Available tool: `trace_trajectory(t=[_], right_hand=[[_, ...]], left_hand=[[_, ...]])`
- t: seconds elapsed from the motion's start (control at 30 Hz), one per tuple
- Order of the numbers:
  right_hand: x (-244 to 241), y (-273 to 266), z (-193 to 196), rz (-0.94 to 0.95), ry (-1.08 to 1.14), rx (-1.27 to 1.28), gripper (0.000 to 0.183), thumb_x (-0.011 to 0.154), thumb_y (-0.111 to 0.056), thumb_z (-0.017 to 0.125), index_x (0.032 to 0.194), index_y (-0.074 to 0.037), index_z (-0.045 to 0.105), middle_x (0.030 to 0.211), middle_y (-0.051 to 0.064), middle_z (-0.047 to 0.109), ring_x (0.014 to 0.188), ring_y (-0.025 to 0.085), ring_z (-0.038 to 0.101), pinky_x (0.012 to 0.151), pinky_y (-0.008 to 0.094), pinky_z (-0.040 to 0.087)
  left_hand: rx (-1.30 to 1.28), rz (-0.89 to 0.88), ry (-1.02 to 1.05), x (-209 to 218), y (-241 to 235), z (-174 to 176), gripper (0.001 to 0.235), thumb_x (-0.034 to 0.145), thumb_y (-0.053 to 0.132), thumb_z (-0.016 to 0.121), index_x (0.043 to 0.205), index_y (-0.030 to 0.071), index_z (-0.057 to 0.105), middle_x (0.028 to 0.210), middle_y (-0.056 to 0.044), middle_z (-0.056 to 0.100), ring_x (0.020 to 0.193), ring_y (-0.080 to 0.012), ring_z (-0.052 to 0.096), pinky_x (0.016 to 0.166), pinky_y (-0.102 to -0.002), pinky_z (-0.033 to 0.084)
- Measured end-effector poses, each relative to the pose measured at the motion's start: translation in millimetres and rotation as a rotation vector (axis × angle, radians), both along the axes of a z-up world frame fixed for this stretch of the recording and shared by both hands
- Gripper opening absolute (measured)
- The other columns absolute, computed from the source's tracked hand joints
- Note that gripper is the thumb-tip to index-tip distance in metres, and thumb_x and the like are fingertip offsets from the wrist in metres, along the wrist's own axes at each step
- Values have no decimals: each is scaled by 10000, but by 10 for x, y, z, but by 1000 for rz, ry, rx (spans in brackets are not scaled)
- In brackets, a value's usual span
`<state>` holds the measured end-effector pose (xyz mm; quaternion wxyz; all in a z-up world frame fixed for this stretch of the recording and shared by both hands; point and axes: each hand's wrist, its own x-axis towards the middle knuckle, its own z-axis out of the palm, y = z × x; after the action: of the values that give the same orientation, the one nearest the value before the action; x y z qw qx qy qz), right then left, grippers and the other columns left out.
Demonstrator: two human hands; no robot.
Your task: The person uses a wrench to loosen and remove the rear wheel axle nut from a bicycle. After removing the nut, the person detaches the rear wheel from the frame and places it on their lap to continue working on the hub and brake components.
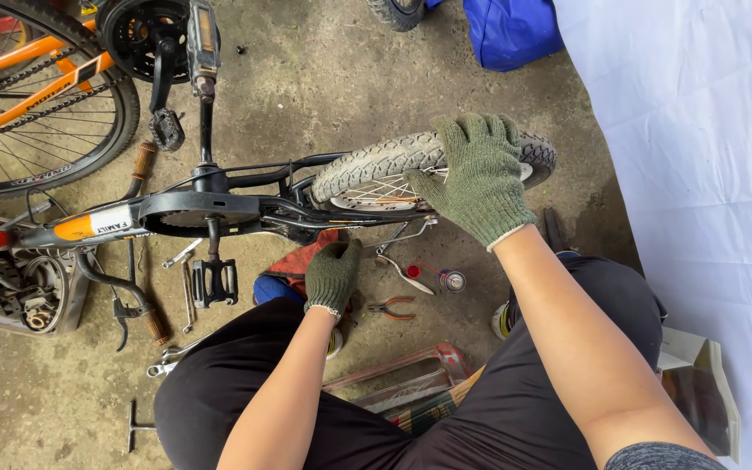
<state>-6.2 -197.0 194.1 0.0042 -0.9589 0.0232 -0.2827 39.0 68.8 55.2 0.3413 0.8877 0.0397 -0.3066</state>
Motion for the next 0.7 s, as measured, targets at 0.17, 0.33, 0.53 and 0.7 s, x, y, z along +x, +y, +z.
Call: trace_trajectory(t=[0.17, 0.33, 0.53, 0.7], right_hand=[[61, 30, -59, 5, 17, -6, 703, 767, -538, 811, 1311, -132, 630, 1085, 111, 588, 1086, 368, 619, 978, 556, 470], [55, 87, -11, 2, 10, -15, 687, 801, -557, 797, 1322, -141, 630, 1073, 117, 601, 1049, 362, 640, 952, 537, 486], [-28, -75, 127, -6, 147, 209, 587, 960, -555, 674, 1366, -135, 619, 1064, 155, 618, 1063, 411, 655, 942, 536, 500], [-171, -151, 374, -41, 102, 238, 505, 968, -440, 735, 1323, -90, 650, 1015, 236, 659, 1003, 502, 673, 855, 580, 542]], left_hand=[[-30, -34, -29, -23, -7, 162, 531, 872, 620, 652, 1164, 190, 756, 1159, -77, 762, 1207, -298, 660, 1015, -449, 540], [-200, 115, 34, -81, -77, 431, 576, 914, 576, 596, 1143, 79, 779, 1141, -180, 758, 1194, -376, 659, 1020, -485, 514], [-626, 673, 243, 73, -43, -290, 423, 893, 476, 669, 1055, 109, 801, 975, -111, 780, 957, -286, 729, 901, -433, 580], [-525, 608, 257, 101, -103, -486, 424, 838, 478, 604, 1014, 179, 847, 1008, -142, 770, 1006, -311, 707, 916, -417, 576]])
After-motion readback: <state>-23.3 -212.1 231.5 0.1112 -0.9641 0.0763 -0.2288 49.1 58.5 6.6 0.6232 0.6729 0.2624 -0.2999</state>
